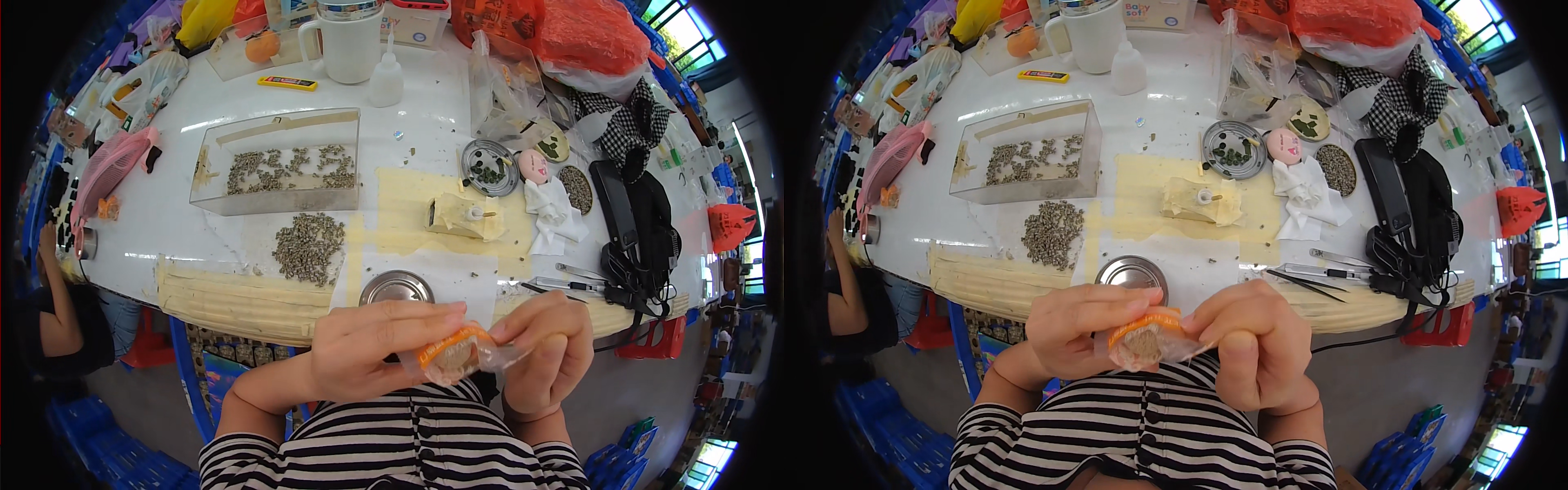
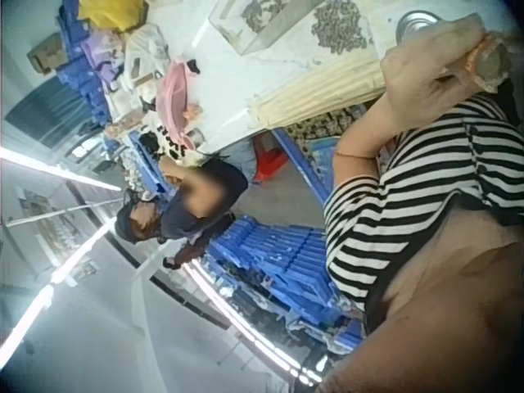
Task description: The person picks up a small metal component from a tin and aligns it with a small plastic part, then repeats the process with a second set of components before picking up an orange object.
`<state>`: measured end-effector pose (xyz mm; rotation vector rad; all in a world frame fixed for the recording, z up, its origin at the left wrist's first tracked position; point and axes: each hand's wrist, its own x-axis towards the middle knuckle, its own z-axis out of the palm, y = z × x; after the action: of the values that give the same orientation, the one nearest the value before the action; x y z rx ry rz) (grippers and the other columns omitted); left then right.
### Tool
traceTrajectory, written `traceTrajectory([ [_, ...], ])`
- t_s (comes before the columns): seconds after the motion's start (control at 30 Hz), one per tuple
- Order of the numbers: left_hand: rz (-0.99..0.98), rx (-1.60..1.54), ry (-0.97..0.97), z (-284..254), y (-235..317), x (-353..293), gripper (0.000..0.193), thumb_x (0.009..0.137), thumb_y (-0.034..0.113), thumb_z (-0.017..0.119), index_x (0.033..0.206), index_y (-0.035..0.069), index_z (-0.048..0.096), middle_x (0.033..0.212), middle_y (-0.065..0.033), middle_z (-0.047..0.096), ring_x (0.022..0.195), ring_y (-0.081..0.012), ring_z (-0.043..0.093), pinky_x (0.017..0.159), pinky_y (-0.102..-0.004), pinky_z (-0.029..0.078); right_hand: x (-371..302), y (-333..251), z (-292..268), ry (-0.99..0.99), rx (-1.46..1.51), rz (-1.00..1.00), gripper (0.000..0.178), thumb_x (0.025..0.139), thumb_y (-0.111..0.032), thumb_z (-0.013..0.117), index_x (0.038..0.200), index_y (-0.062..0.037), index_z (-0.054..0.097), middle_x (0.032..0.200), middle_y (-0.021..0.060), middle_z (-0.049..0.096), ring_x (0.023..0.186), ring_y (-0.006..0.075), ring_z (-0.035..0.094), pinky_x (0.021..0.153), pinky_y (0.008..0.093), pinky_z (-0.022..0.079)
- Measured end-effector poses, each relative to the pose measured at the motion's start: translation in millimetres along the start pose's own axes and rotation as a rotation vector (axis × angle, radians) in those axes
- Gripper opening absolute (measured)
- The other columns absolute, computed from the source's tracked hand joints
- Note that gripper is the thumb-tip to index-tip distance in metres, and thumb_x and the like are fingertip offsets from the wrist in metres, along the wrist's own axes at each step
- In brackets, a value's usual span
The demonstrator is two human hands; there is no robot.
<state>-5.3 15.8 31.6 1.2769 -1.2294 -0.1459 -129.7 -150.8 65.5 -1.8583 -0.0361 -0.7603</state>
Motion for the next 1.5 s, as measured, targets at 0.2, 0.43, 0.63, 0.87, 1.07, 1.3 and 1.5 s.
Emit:
traceTrajectory([
  [0.2,0.241,-0.132,0.033,-4.2,39.6,4.0,0.020,0.081,0.004,0.072,0.100,0.002,0.074,0.094,-0.0147,0.073,0.078,-0.0210,0.073,0.063,-0.0237,0.059,4.0,-31.0,0.5,-0.183,0.520,-0.241,0.024,0.096,-0.012,0.060,0.077,-0.0018,0.049,0.081,0.0181,0.061,0.059,0.0253,0.066,0.053,0.0297,0.058],
  [0.43,0.116,-0.267,0.132,-0.9,58.3,14.4,0.012,0.084,0.004,0.069,0.091,-0.005,0.072,0.084,-0.0164,0.073,0.072,-0.0221,0.074,0.061,-0.0256,0.060,11.6,-40.3,9.4,-0.130,0.608,-0.232,0.024,0.101,-0.022,0.055,0.087,-0.0029,0.057,0.087,0.0168,0.064,0.057,0.0215,0.062,0.053,0.0291,0.055],
  [0.63,0.258,-0.180,0.129,-3.4,50.2,20.9,0.010,0.082,0.008,0.073,0.089,0.001,0.071,0.082,-0.0159,0.072,0.067,-0.0227,0.072,0.056,-0.0251,0.057,11.8,-49.9,18.8,-0.071,0.610,-0.202,0.023,0.100,-0.020,0.055,0.084,-0.0044,0.055,0.086,0.0148,0.063,0.057,0.0213,0.061,0.053,0.0294,0.054],
  [0.87,-0.245,-0.341,0.115,6.8,78.0,9.8,0.015,0.080,0.000,0.071,0.088,-0.012,0.070,0.078,-0.0195,0.072,0.066,-0.0217,0.073,0.061,-0.0289,0.060,9.9,-46.8,13.7,-0.102,0.640,-0.226,0.023,0.101,-0.020,0.053,0.084,-0.0045,0.055,0.087,0.0144,0.062,0.057,0.0212,0.062,0.054,0.0297,0.054],
  [1.07,0.286,-0.142,0.070,-5.2,55.4,27.5,0.005,0.081,-0.003,0.071,0.085,-0.006,0.072,0.082,-0.0166,0.073,0.066,-0.0200,0.073,0.058,-0.0247,0.060,9.8,-48.2,16.5,-0.103,0.657,-0.236,0.024,0.102,-0.021,0.051,0.085,-0.0041,0.054,0.088,0.0147,0.062,0.057,0.0213,0.063,0.054,0.0291,0.055],
  [1.3,0.397,-0.155,0.066,-4.0,52.4,33.6,0.004,0.081,-0.004,0.070,0.079,-0.004,0.074,0.071,-0.0122,0.071,0.061,-0.0165,0.071,0.056,-0.0232,0.060,10.0,-47.5,15.5,-0.125,0.656,-0.250,0.026,0.104,-0.023,0.047,0.087,-0.0038,0.054,0.088,0.0146,0.061,0.059,0.0219,0.063,0.054,0.0298,0.055],
  [1.5,0.246,-0.096,0.115,-2.2,57.8,27.0,0.003,0.079,-0.003,0.072,0.082,-0.003,0.074,0.074,-0.0102,0.071,0.062,-0.0163,0.071,0.057,-0.0233,0.060,8.5,-41.8,22.3,-0.029,0.595,-0.309,0.028,0.105,-0.025,0.045,0.085,-0.0051,0.051,0.086,0.0135,0.060,0.059,0.0216,0.060,0.053,0.0295,0.054],
])
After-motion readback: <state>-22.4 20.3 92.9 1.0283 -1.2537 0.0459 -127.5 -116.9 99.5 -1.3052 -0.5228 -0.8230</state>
